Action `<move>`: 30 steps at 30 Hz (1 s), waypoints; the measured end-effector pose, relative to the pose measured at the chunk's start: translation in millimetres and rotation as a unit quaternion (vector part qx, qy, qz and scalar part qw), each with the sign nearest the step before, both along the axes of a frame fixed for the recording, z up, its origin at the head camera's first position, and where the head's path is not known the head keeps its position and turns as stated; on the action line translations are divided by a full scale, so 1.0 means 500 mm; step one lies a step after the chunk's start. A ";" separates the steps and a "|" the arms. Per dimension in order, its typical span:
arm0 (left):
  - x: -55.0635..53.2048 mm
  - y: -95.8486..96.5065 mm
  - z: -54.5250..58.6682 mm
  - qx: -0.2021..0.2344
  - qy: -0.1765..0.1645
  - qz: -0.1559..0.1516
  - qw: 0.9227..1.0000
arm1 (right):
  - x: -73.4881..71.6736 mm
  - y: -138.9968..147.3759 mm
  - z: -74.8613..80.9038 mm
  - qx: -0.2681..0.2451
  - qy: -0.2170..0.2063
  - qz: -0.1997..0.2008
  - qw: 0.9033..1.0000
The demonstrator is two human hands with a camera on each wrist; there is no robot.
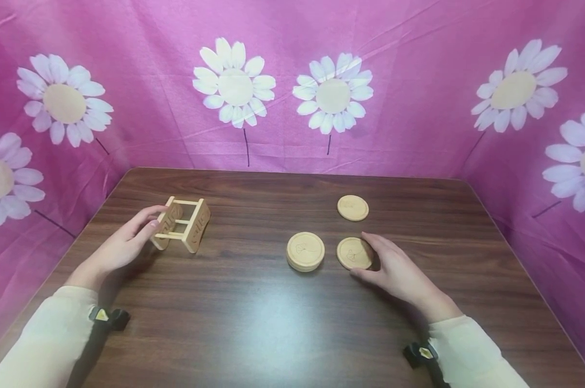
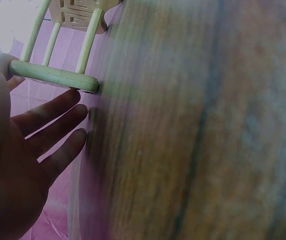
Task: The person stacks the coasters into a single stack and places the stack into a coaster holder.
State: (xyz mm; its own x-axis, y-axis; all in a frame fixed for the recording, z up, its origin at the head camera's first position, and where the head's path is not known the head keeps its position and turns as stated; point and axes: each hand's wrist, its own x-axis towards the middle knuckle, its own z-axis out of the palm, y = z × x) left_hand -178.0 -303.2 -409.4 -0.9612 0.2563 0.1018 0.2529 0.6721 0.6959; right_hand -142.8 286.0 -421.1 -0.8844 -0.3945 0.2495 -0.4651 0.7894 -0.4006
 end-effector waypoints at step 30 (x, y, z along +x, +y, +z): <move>-0.001 -0.001 -0.001 0.005 -0.002 -0.002 1.000 | -0.007 -0.003 -0.009 0.004 0.027 0.006 1.000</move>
